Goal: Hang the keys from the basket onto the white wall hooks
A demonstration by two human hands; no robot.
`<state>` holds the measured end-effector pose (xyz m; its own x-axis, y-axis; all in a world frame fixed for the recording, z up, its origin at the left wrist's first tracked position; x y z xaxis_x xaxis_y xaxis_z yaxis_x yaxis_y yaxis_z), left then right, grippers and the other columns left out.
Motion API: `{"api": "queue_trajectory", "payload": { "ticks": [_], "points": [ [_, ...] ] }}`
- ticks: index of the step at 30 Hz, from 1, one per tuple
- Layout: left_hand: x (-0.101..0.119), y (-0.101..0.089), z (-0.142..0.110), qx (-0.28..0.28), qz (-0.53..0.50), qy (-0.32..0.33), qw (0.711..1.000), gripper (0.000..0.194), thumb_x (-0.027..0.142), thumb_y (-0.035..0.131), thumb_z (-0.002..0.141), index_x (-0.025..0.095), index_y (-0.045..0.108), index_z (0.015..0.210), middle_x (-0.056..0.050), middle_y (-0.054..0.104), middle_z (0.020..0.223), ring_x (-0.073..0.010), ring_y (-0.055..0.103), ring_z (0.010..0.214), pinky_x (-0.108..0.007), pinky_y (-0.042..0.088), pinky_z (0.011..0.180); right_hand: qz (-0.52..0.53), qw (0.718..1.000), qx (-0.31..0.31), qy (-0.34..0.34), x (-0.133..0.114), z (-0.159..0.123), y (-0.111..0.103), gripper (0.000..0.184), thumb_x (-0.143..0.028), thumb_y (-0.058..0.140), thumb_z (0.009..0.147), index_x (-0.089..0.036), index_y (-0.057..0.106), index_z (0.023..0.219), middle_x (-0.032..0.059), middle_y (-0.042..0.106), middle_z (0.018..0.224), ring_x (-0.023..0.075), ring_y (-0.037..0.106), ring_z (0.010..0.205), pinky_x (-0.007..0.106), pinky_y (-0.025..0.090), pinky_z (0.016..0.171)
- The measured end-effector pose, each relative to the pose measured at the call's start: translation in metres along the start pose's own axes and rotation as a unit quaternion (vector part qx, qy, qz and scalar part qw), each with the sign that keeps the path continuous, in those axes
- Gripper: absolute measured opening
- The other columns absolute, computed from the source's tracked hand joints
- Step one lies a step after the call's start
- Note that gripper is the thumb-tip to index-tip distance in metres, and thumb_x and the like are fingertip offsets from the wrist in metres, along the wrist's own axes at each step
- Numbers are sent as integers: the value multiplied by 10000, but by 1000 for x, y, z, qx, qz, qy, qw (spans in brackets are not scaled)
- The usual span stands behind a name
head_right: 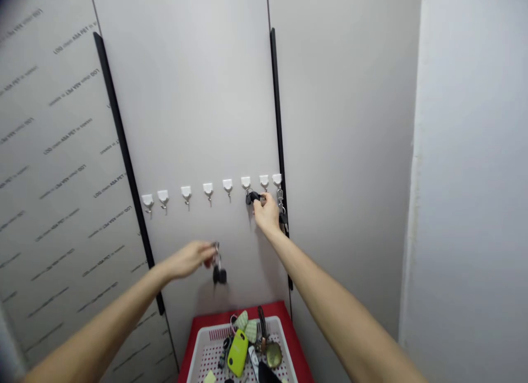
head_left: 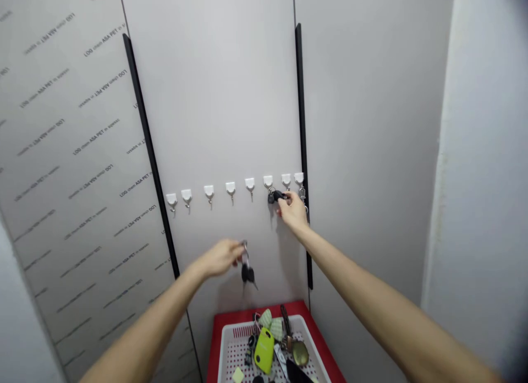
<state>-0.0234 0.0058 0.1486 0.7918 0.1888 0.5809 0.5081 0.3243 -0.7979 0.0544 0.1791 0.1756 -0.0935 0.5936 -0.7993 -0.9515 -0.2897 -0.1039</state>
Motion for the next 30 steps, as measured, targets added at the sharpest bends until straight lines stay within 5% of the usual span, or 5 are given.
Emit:
{"api": "queue_trajectory", "payload": {
  "ticks": [6, 13, 16, 20, 30],
  "points": [
    [-40, 81, -21, -184, 91, -43, 978, 234, 288, 342, 627, 168, 512, 519, 19, 468, 449, -86, 375, 429, -193, 278, 427, 79, 994, -48, -50, -37, 19, -14, 179, -284, 383, 645, -138, 479, 686, -18, 479, 563, 54, 455, 403, 178, 383, 404],
    [-26, 62, -13, -142, 63, -50, 987, 241, 311, 376, 616, 139, 542, 637, -4, 523, 559, -93, 422, 509, -189, 304, 467, -22, 957, -284, -54, -21, -40, 9, 166, -239, 385, 668, -134, 498, 729, -18, 496, 542, 45, 445, 378, 169, 354, 391],
    [-21, 62, -10, -216, 48, -60, 973, 230, 331, 440, 574, 136, 550, 630, 5, 521, 530, -94, 427, 481, -193, 311, 457, -91, 967, -221, -84, 6, -47, -8, 269, -293, 441, 636, -159, 487, 864, 11, 539, 697, 71, 480, 511, 209, 383, 519],
    [5, 59, 31, -25, -22, -19, 999, 320, 326, 442, 594, 117, 515, 824, -62, 559, 777, -127, 484, 660, -217, 353, 599, -225, 973, 29, -52, 28, -10, -53, 354, -359, 430, 629, -167, 465, 924, 64, 497, 866, 138, 476, 715, 260, 353, 622],
    [77, 53, 149, 248, -143, -53, 957, 199, 267, 408, 631, 119, 509, 717, -79, 570, 729, -143, 508, 680, -233, 367, 585, -241, 966, 53, -75, 24, 26, -64, 289, -347, 291, 698, -168, 514, 657, 32, 477, 649, 125, 440, 638, 211, 301, 546]
  ]
}}
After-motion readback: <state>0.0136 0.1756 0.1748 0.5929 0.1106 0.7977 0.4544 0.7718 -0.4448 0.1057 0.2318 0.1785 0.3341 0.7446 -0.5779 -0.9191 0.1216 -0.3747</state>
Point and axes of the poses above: each hand's wrist, its own z-axis towards the middle knuckle, its own y-axis out of the palm, x = y × z, the point moved 3 cm from there along z, towards the middle knuckle
